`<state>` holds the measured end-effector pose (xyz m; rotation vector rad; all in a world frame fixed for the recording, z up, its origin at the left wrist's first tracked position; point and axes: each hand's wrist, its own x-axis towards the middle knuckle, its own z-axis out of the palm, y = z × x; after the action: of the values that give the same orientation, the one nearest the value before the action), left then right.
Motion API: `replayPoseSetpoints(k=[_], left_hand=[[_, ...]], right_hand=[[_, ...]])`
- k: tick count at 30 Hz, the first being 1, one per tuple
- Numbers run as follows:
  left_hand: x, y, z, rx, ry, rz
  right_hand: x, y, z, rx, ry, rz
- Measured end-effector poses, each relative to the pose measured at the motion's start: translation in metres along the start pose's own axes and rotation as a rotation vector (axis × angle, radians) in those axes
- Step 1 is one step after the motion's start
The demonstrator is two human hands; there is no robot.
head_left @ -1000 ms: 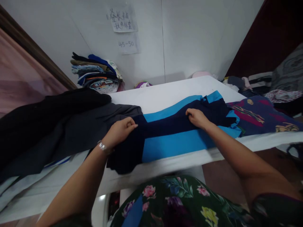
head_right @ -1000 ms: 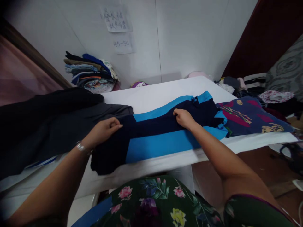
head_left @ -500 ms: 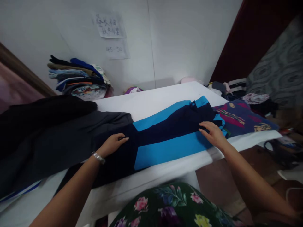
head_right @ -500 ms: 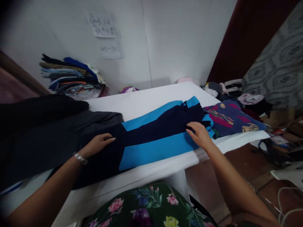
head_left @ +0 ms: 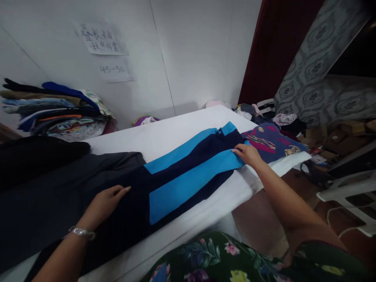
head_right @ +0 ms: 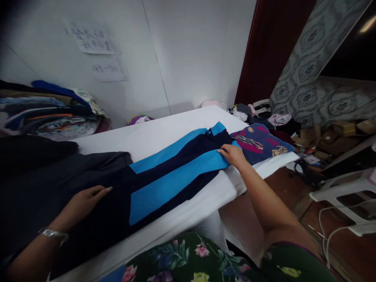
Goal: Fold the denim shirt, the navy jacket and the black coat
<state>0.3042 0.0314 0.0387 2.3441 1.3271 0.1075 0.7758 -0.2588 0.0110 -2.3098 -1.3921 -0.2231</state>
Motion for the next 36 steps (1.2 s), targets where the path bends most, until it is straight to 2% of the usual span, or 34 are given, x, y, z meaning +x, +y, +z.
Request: replayPoseSetpoints(k=[3, 5, 8, 10, 12, 15, 16, 18, 21, 23, 26, 30, 32, 36], left_hand=[[0.004, 0.000, 0.006, 0.115, -0.076, -0.033], [0.003, 0.004, 0.009, 0.168, -0.073, -0.038], [-0.002, 0.009, 0.007, 0.190, -0.059, -0.038], [-0.007, 0.011, 0.002, 0.206, -0.016, -0.037], [-0.014, 0.014, -0.001, 0.236, 0.091, 0.013], [-0.032, 0.023, 0.006, 0.248, 0.318, 0.188], [-0.040, 0.027, 0.012, 0.236, 0.369, 0.266], [-0.057, 0.038, 0.031, 0.201, 0.373, 0.439], [-0.080, 0.052, 0.065, 0.188, 0.209, 0.720], [-0.087, 0.059, 0.085, 0.220, 0.123, 0.823], [-0.087, 0.066, 0.100, 0.278, 0.081, 0.836], [-0.080, 0.077, 0.100, 0.353, 0.065, 0.785], [-0.077, 0.083, 0.096, 0.394, 0.058, 0.780], [-0.072, 0.089, 0.088, 0.399, 0.062, 0.821]], right_hand=[[0.016, 0.006, 0.021, -0.139, -0.145, -0.003], [0.021, 0.009, 0.031, -0.164, -0.238, 0.005], [0.021, 0.012, 0.028, -0.089, -0.252, -0.019], [0.015, 0.012, 0.017, 0.020, -0.137, -0.083], [0.002, 0.012, 0.004, 0.112, 0.075, -0.113], [-0.034, 0.015, -0.007, 0.175, 0.391, 0.006], [-0.048, 0.017, -0.007, 0.178, 0.454, 0.059], [-0.073, 0.023, -0.002, 0.158, 0.490, 0.150], [-0.092, 0.032, 0.011, 0.109, 0.360, 0.219], [-0.090, 0.036, 0.016, 0.056, 0.267, 0.208], [-0.075, 0.037, 0.019, -0.118, 0.185, 0.160], [-0.055, 0.036, 0.011, -0.299, 0.040, 0.144], [-0.043, 0.037, 0.000, -0.343, 0.005, 0.156], [-0.015, 0.039, -0.037, -0.371, 0.032, 0.141]])
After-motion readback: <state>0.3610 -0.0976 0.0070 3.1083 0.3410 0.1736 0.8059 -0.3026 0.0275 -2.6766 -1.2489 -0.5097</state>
